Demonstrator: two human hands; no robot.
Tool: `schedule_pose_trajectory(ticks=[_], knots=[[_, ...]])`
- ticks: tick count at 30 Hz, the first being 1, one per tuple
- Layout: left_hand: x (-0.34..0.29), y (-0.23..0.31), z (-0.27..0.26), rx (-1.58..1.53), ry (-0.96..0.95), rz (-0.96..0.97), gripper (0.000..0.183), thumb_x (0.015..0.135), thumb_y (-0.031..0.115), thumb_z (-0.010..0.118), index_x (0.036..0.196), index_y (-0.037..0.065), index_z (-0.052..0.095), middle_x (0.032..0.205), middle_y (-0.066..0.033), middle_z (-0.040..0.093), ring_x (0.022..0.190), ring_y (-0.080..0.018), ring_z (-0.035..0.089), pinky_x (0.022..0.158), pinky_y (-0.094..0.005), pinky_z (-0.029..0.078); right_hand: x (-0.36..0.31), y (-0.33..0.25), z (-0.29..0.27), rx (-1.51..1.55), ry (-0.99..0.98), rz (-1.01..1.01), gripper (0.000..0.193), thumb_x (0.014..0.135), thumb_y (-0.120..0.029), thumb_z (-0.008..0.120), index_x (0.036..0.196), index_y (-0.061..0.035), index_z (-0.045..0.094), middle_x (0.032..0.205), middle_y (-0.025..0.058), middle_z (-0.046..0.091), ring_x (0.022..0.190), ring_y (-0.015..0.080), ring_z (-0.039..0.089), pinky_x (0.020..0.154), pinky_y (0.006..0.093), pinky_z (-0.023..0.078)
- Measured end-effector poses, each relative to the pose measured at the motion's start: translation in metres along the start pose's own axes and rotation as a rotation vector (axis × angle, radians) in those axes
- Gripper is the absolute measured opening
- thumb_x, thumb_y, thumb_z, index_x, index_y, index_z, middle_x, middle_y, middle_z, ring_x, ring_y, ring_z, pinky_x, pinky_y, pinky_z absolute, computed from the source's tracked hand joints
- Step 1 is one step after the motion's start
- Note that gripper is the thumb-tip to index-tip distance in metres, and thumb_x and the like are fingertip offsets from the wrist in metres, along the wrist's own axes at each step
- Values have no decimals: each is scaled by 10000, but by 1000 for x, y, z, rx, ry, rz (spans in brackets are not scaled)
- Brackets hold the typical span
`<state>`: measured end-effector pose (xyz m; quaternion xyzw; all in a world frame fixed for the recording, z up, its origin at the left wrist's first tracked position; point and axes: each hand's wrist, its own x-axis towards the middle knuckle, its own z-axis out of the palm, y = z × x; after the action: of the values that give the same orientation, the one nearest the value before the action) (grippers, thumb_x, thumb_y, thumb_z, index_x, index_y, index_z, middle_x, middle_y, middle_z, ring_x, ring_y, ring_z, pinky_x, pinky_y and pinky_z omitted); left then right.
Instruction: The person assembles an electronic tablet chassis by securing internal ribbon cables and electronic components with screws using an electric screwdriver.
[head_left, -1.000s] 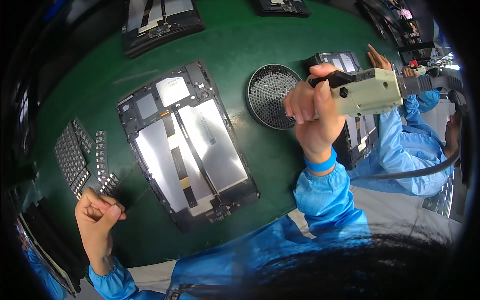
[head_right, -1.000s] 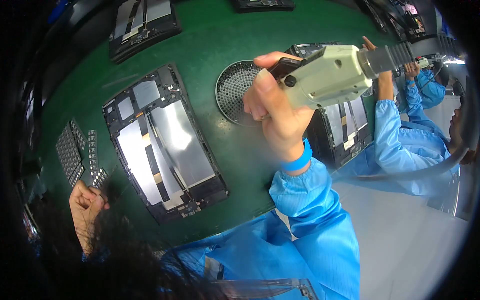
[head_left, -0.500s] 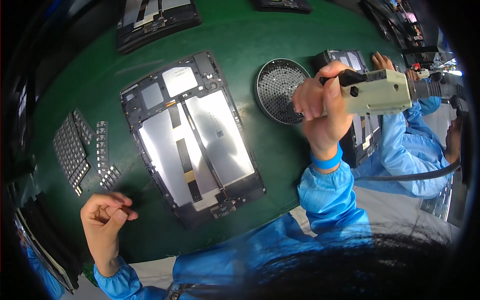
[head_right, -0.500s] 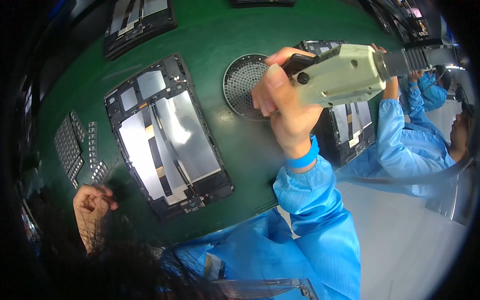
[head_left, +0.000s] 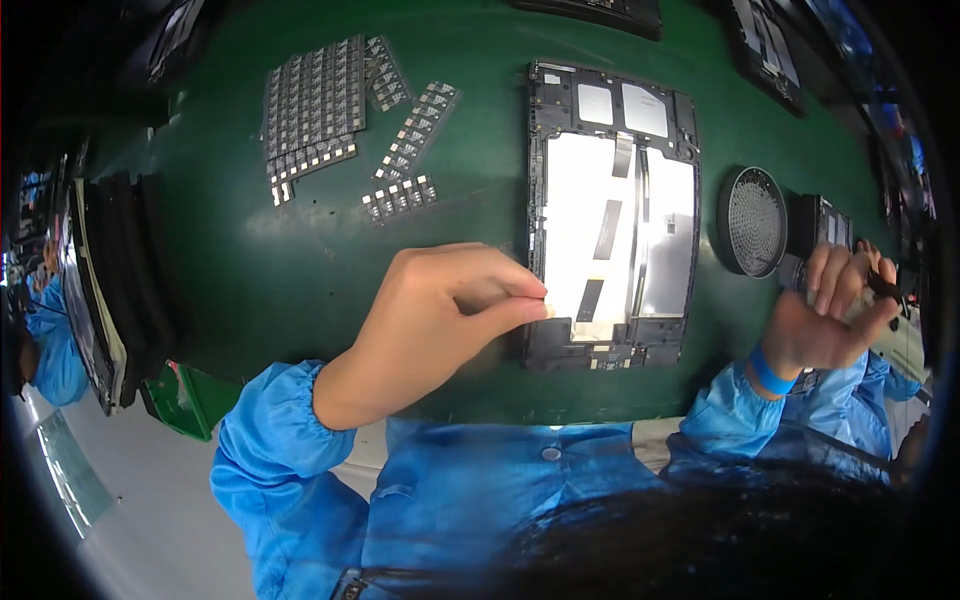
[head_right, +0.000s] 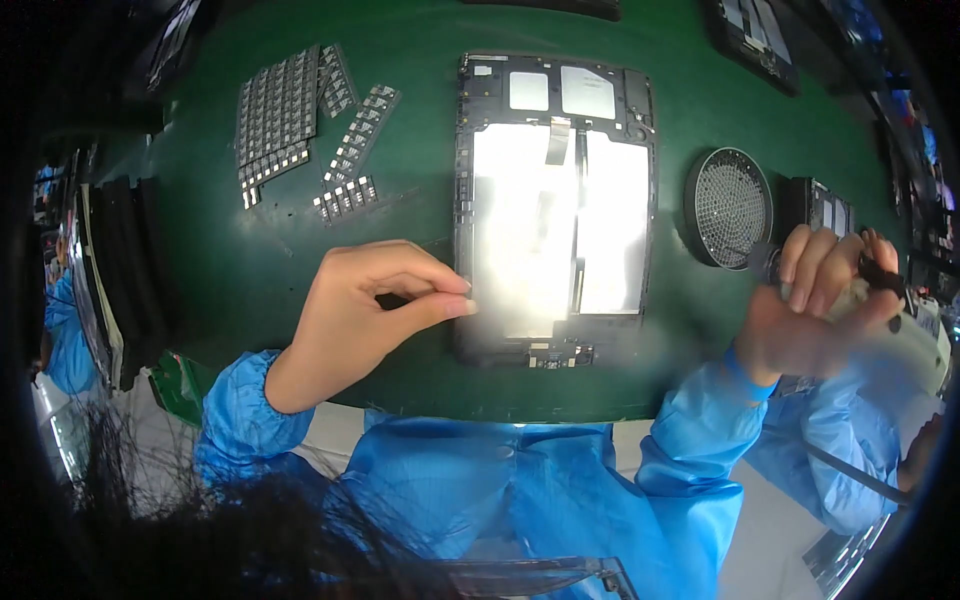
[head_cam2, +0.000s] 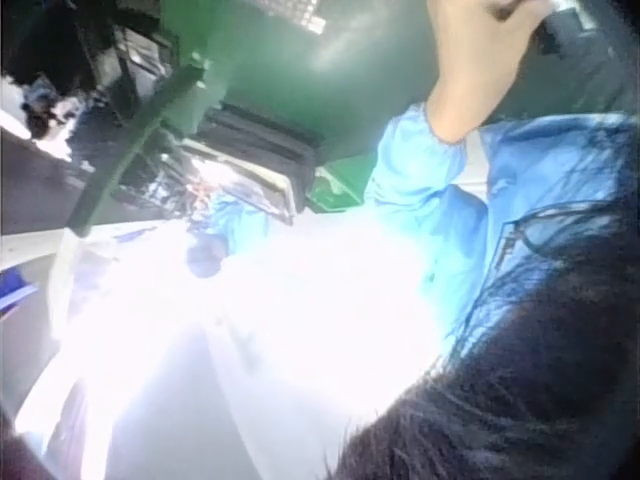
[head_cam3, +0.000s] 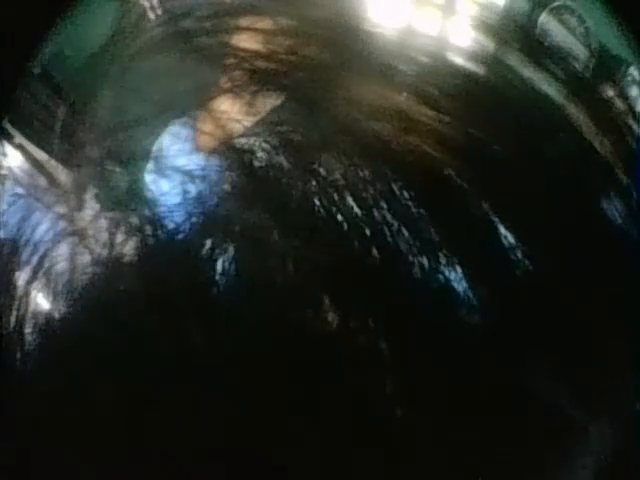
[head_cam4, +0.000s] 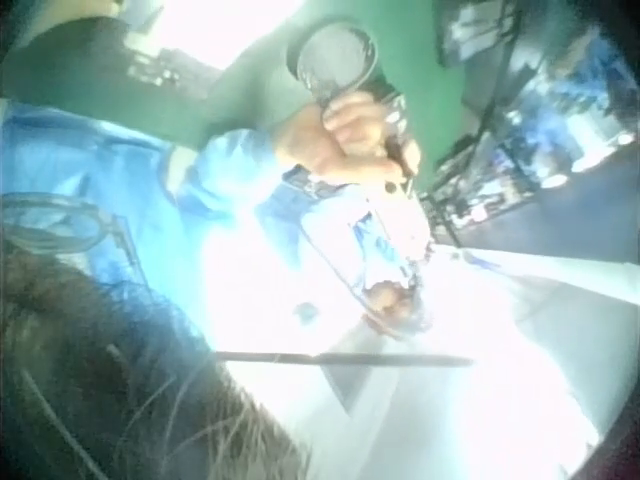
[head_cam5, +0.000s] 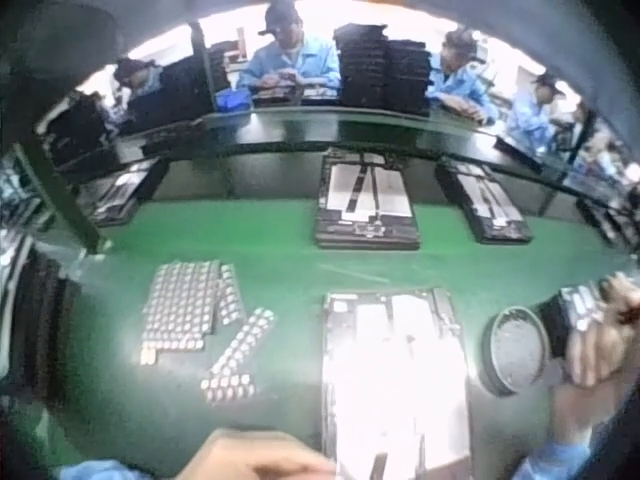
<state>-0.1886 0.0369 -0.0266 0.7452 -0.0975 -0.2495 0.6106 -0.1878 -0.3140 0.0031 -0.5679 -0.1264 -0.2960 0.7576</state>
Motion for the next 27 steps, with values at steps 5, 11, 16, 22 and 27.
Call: schedule_pose_trajectory(ticks=[5,11,16,22,27], knots=[[-3,-1,-1,102,36,108,129,798,-50,754,919,-26,716,888,-97,693,756,-123,684,655,-225,537,-11,4,44,118,-264,24,465,1008,-488,493,1239,-89,545,580,-53,396,479,69,389,502,244,344],[-2,-8,4,185,118,288,131,808,-58,737,928,-44,687,947,-101,639,741,-135,668,637,-227,547,-24,13,99,172,-426,95,475,984,-516,527,1249,-123,512,594,-52,450,488,65,443,518,235,402],[4,-15,6,78,72,270,163,837,-36,721,982,-37,647,930,-92,601,784,-136,664,624,-244,548,-21,13,125,208,-604,185,464,966,-516,562,1248,-151,521,613,-56,493,514,58,482,532,222,428],[3,-18,-4,-125,6,-28,287,829,-14,738,1057,19,566,954,-71,566,822,-140,667,646,-251,529,-46,39,146,238,-633,139,425,1024,-470,461,1289,-138,463,625,-43,491,486,74,483,476,241,436],[1,-17,-2,-154,-3,-12,267,833,-38,713,1055,8,572,968,-70,553,818,-137,661,666,-256,543,-57,48,153,152,-462,172,425,1029,-471,450,1281,-131,474,620,-38,471,468,79,454,461,236,411]])
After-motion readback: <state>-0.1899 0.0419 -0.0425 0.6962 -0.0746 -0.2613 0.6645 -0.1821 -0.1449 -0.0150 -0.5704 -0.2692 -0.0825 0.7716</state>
